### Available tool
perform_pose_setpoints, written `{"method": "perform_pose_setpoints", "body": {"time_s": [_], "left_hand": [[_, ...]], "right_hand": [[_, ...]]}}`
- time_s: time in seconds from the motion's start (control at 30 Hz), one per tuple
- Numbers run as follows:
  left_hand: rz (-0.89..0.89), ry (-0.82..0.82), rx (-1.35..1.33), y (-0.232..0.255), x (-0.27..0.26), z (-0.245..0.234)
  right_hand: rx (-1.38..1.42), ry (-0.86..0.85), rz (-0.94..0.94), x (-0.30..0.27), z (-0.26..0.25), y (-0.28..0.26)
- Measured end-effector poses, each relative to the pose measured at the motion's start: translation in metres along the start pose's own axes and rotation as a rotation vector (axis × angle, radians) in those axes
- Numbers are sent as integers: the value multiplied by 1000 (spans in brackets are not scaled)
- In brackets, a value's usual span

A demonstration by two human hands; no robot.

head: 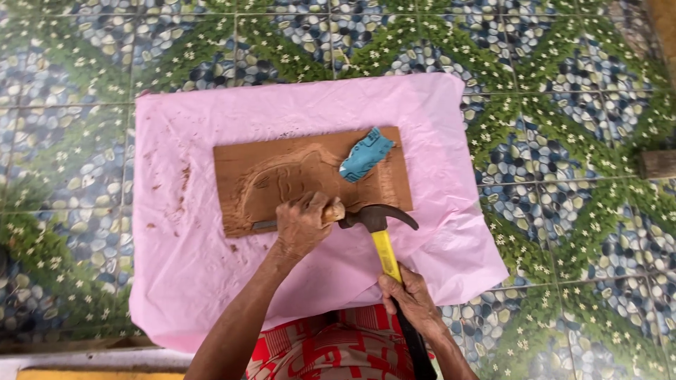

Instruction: The person carves a fish design into a wooden block using a hammer and chisel.

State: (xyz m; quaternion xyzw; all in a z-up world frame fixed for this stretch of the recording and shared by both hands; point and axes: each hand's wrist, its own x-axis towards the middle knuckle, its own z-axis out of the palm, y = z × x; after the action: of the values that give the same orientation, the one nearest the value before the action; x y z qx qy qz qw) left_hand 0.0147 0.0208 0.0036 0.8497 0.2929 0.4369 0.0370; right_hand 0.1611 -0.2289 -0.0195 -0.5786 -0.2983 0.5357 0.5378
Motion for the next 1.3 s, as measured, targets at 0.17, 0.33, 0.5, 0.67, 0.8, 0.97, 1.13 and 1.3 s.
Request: {"method": "perform_pose_setpoints", "body": {"time_s": [0.17,0.33,0.5,0.67,0.8,0.97,1.13,1.3], "left_hand": [[-6,-166,130,-11,-23,18],[-16,-230,46,-12,-23,19],[-39,-114,38,-6,-13,17],[-41,-136,58,-7,-14,16],[-43,-131,71,-6,-12,12],[-10,-127,63,-4,-8,9],[-21,-125,59,-5,-9,13],[-21,-136,74,-6,-13,15]], "right_hand": [[-115,53,-61,-9,2,-16],[-254,80,-108,-16,8,-53],[-164,137,-164,-21,14,-65],[-238,103,-223,-20,17,-68],[-344,91,-253,-19,21,-66],[-382,81,-230,-19,24,-65],[-381,98,-210,-18,23,-61],[-394,113,-182,-19,22,-56]]}}
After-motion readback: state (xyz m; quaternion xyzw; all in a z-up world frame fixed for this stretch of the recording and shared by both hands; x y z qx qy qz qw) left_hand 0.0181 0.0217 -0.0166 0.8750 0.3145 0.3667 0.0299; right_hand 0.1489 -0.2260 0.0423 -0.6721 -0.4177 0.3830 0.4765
